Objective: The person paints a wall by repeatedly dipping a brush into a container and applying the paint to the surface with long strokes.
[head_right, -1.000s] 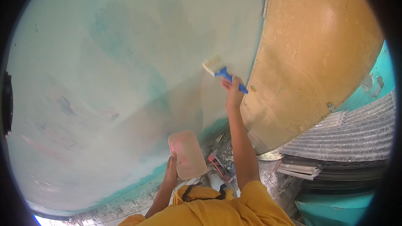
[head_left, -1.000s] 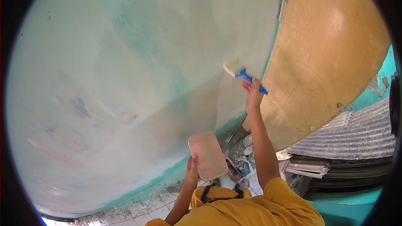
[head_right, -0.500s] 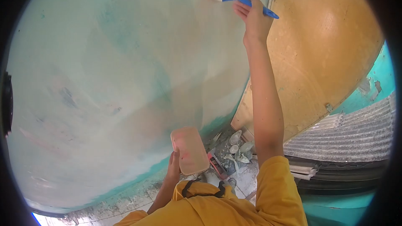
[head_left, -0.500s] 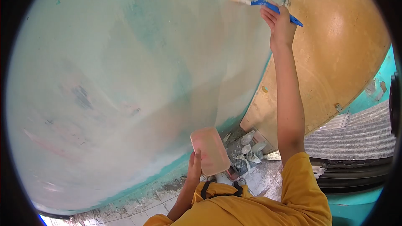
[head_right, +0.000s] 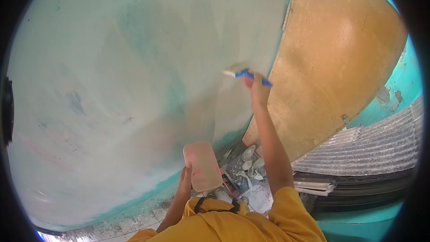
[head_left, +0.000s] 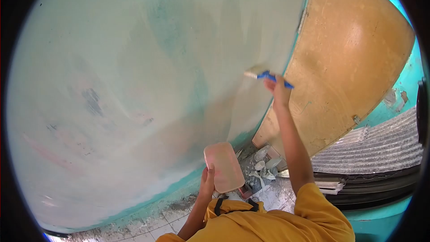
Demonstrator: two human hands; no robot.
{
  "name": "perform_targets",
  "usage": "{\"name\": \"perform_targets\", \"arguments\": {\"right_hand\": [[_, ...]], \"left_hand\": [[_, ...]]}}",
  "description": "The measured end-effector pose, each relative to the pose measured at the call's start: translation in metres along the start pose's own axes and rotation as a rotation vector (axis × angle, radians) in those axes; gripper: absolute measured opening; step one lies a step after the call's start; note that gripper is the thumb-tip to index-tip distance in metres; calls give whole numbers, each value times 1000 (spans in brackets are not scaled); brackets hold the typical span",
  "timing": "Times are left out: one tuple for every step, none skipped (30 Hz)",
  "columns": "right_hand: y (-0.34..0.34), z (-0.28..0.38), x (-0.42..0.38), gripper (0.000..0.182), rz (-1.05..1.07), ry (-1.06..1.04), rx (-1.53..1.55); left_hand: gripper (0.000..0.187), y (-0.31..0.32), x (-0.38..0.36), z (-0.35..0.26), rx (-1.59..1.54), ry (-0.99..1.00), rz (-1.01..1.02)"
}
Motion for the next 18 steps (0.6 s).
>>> {"name": "perform_targets", "arguments": {"right_hand": [[17,28,14,34,46,-63,-20],[34,56,28,33,66,-107,2],[54,91,40,32,86,-151,23],[70,122,53,32,108,-202,52],[83,151,64,33,129,-250,79],[95,179,72,33,136,-305,152],[101,200,75,34,143,-359,225],[103,209,71,34,141,-360,223],[108,218,67,35,156,-394,252],[111,223,63,36,171,-429,281],[108,211,60,36,169,-431,282],[98,180,57,36,128,-380,291],[87,147,52,36,89,-330,301],[76,113,41,36,58,-271,264],[59,77,26,36,23,-209,226],[41,38,12,36,-2,-147,199],[25,6,0,36,-26,-88,173],[10,-18,-16,36,-30,-32,125]], "left_hand": [[68,-1,-1,0,3,-14,-3],[68,-2,0,1,2,-8,2],[68,-2,2,1,-14,12,24],[68,-2,4,2,-30,30,46],[68,-3,8,6,-31,32,51],[69,-6,12,10,-33,25,53],[69,-8,14,12,-34,17,53],[69,-8,13,14,-33,16,55],[70,-8,12,14,-37,2,51],[70,-8,11,12,-41,-10,48],[70,-8,9,11,-39,-9,49],[70,-10,5,9,-25,-27,9],[70,-12,3,7,-14,-43,-30],[70,-12,4,4,-16,-41,-27],[70,-13,3,1,1,-34,6],[70,-14,3,-2,20,-27,38],[70,-16,5,-3,22,-25,41],[70,-18,7,-2,18,-19,49]]}}
Point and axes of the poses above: each hand's wrist, its own x-axis towards the middle knuckle, its own y-axis out of the palm, z = x × y, the point moved 7 cm from there along x, towards the middle knuckle, and after that the axes turned 12 degrees about -y, right-handed, at the moved point
